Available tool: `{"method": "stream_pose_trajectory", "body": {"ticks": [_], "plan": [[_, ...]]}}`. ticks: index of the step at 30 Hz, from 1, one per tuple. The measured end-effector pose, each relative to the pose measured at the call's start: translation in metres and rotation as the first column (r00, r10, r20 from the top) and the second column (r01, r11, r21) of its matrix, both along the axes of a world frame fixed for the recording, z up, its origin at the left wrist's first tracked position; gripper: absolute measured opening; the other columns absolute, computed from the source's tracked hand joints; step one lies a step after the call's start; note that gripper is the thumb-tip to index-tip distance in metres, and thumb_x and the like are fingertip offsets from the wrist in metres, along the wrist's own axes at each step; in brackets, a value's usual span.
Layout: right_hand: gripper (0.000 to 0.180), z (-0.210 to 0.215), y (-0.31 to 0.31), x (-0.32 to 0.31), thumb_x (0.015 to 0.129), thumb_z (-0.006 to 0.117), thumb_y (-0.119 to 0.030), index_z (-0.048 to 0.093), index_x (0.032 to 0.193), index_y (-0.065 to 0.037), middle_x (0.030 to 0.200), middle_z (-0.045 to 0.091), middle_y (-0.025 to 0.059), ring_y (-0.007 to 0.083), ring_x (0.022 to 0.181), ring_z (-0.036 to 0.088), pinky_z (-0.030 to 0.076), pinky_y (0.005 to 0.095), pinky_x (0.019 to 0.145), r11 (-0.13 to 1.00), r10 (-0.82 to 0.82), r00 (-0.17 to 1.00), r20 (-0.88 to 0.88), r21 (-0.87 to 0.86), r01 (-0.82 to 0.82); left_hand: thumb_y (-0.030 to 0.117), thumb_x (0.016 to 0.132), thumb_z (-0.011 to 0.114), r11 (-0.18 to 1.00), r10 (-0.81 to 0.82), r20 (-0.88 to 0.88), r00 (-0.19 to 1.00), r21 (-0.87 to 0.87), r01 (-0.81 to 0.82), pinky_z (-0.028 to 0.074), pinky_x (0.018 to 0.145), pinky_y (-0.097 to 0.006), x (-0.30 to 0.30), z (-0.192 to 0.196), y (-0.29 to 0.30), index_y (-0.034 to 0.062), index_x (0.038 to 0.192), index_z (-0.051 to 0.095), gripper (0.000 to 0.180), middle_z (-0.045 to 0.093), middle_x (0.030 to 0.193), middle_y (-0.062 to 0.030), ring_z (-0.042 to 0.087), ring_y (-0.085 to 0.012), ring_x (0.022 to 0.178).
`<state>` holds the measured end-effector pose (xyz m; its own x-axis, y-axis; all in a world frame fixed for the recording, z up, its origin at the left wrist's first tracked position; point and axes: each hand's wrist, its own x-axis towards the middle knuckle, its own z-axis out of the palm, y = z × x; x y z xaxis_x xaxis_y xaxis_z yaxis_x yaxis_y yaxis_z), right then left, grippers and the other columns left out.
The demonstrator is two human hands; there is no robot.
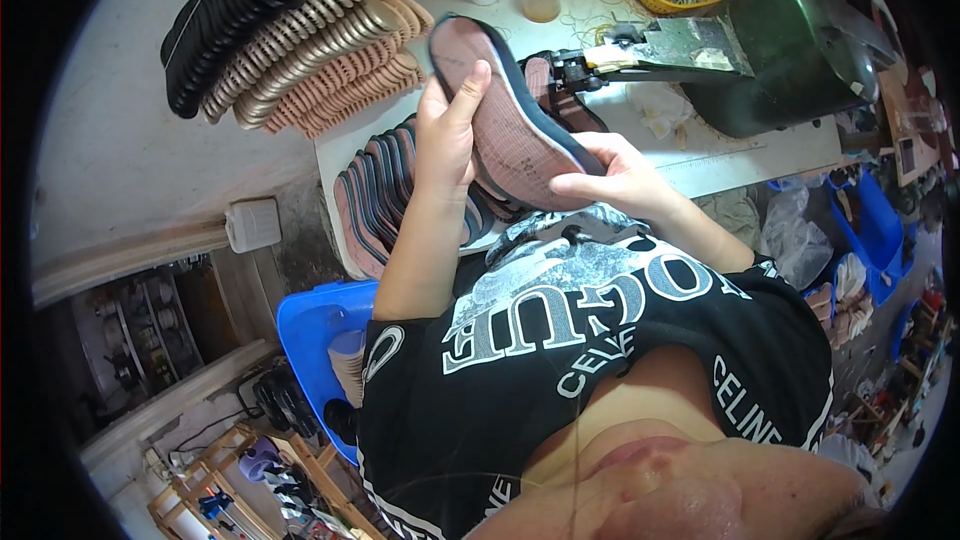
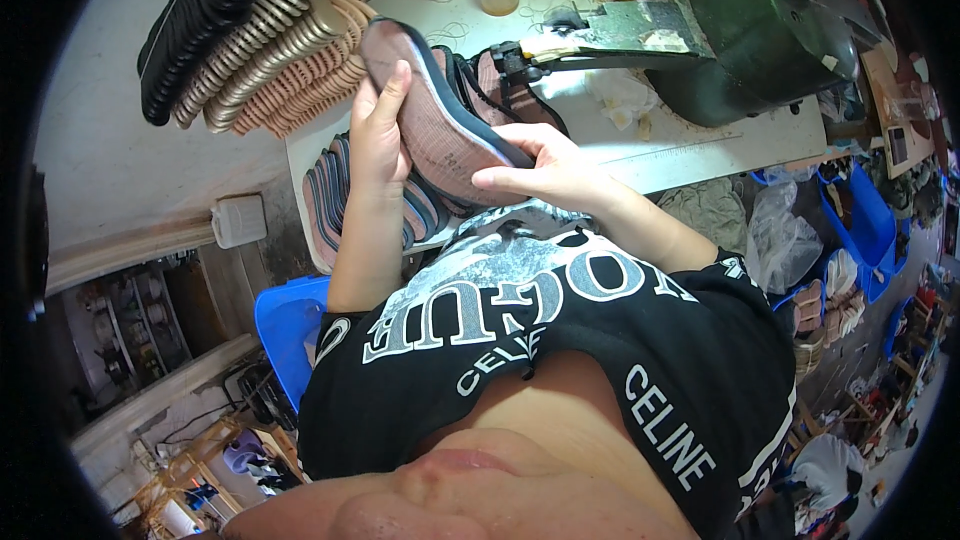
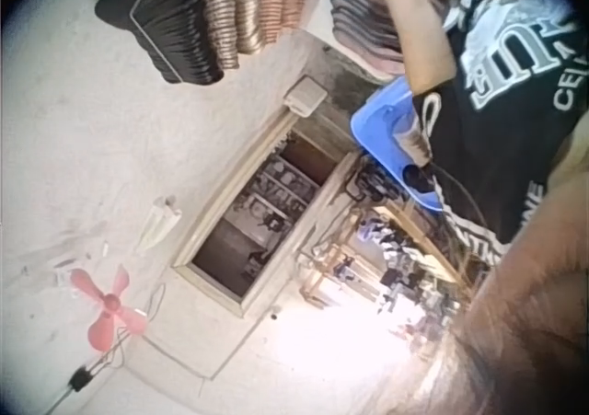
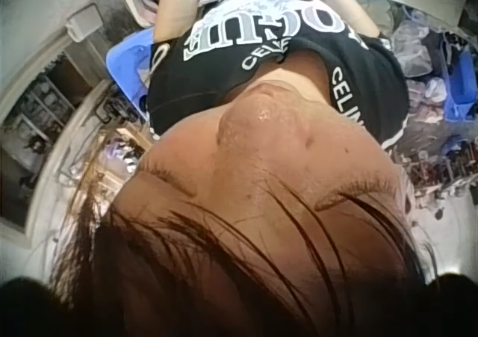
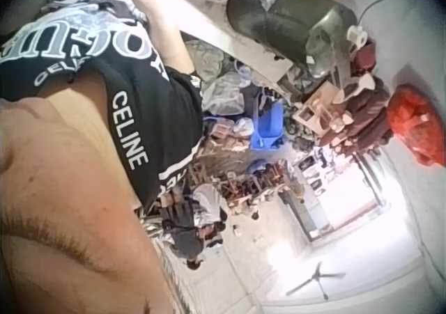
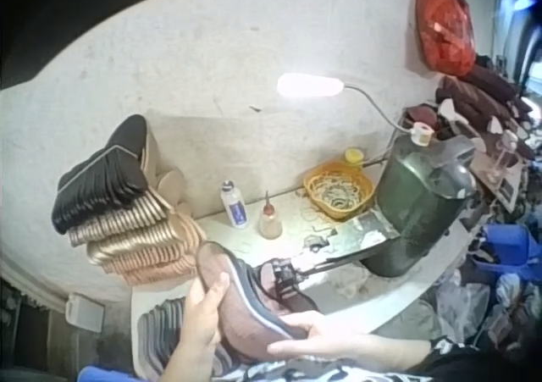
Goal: Inspecting and stacking shoe insole components at a workstation.
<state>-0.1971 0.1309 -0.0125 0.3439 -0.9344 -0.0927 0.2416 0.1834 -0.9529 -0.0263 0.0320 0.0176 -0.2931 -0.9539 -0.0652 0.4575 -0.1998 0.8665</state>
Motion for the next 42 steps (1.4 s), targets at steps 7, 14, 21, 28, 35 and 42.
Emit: {"method": "stream_pose_trajectory", "body": {"ticks": [7, 14, 21, 28, 35, 42], "plan": [[0.025, -0.035, -0.026, -0.016, 0.085, 0.066, -0.028, 0.06, 0.089, -0.004, 0.069, 0.053, -0.003, 0.0044, 0.058, 0.044, 0.034, 0.0163, 0.051, 0.985, 0.059, 0.943, 0.329, 0.135, -0.108, 0.009, 0.085, 0.062, 0.973, -0.229, -0.024, 0.973, -0.041, 0.228, 0.048, 0.073, -0.023, -0.034, -0.015, 0.007, -0.0003, 0.102, 0.058, 0.02, 0.065, 0.092, -0.0045, 0.06, -0.009, 0.079], [0.024, 0.001, -0.045, -0.048, 0.085, 0.064, -0.022, 0.061, 0.069, -0.004, 0.061, 0.049, -0.0038, 0.0047, 0.055, 0.047, 0.041, 0.0179, 0.053, 0.972, 0.228, 0.97, 0.086, 0.041, -0.232, 0.008, 0.082, 0.067, 0.958, -0.182, 0.155, 0.971, -0.194, 0.211, 0.047, 0.077, -0.024, -0.045, -0.009, 0.002, -0.002, 0.103, 0.056, 0.026, 0.064, 0.094, -0.0053, 0.06, -0.0101, 0.083], [0.018, 0.001, -0.032, -0.037, 0.087, 0.062, -0.015, 0.066, 0.085, 0.002, 0.07, 0.058, -0.0042, 0.0019, 0.066, 0.048, 0.041, 0.0193, 0.06, 0.986, -0.118, 0.951, -0.285, -0.147, 0.078, 0.022, 0.068, 0.081, 0.844, 0.159, 0.47, 0.868, -0.521, 0.128, 0.044, 0.083, -0.03, -0.053, -0.022, -0.004, -0.0044, 0.101, 0.05, 0.052, 0.058, 0.098, -0.0115, 0.054, -0.017, 0.091], [0.029, -0.008, -0.001, -0.037, 0.087, 0.063, -0.011, 0.058, 0.111, 0.005, 0.097, 0.063, 0.0036, 0.0059, 0.085, 0.054, 0.046, 0.0221, 0.076, 0.983, -0.183, 0.974, -0.135, -0.043, 0.178, 0.028, 0.069, 0.079, 0.964, 0.093, 0.382, 0.919, -0.264, 0.013, 0.046, 0.081, -0.035, -0.074, -0.026, -0.039, -0.0055, 0.098, 0.054, 0.05, 0.061, 0.096, -0.0156, 0.058, -0.0255, 0.089], [0.027, -0.013, 0.011, -0.037, 0.085, 0.066, -0.019, 0.063, 0.1, 0.004, 0.082, 0.063, 0.0019, 0.005, 0.073, 0.054, 0.045, 0.022, 0.065, 0.854, -0.52, 0.84, -0.156, -0.097, 0.511, 0.045, 0.07, 0.071, 0.859, 0.259, 0.772, 0.581, -0.459, 0.227, 0.032, 0.098, -0.042, -0.092, -0.052, -0.063, -0.0052, 0.101, 0.06, 0.06, 0.052, 0.115, -0.0208, 0.04, -0.0356, 0.112], [0.023, -0.018, 0.001, -0.048, 0.086, 0.063, -0.015, 0.062, 0.101, 0.003, 0.093, 0.066, 0.0055, 0.0077, 0.081, 0.059, 0.047, 0.0215, 0.076, 0.813, -0.58, 0.814, 0.0, 0.047, 0.58, 0.051, 0.074, 0.064, 0.9, 0.237, 0.838, 0.492, -0.379, 0.213, 0.03, 0.098, -0.047, -0.113, -0.059, -0.082, -0.0084, 0.102, 0.059, 0.066, 0.053, 0.118, -0.0218, 0.041, -0.0371, 0.115]]}}
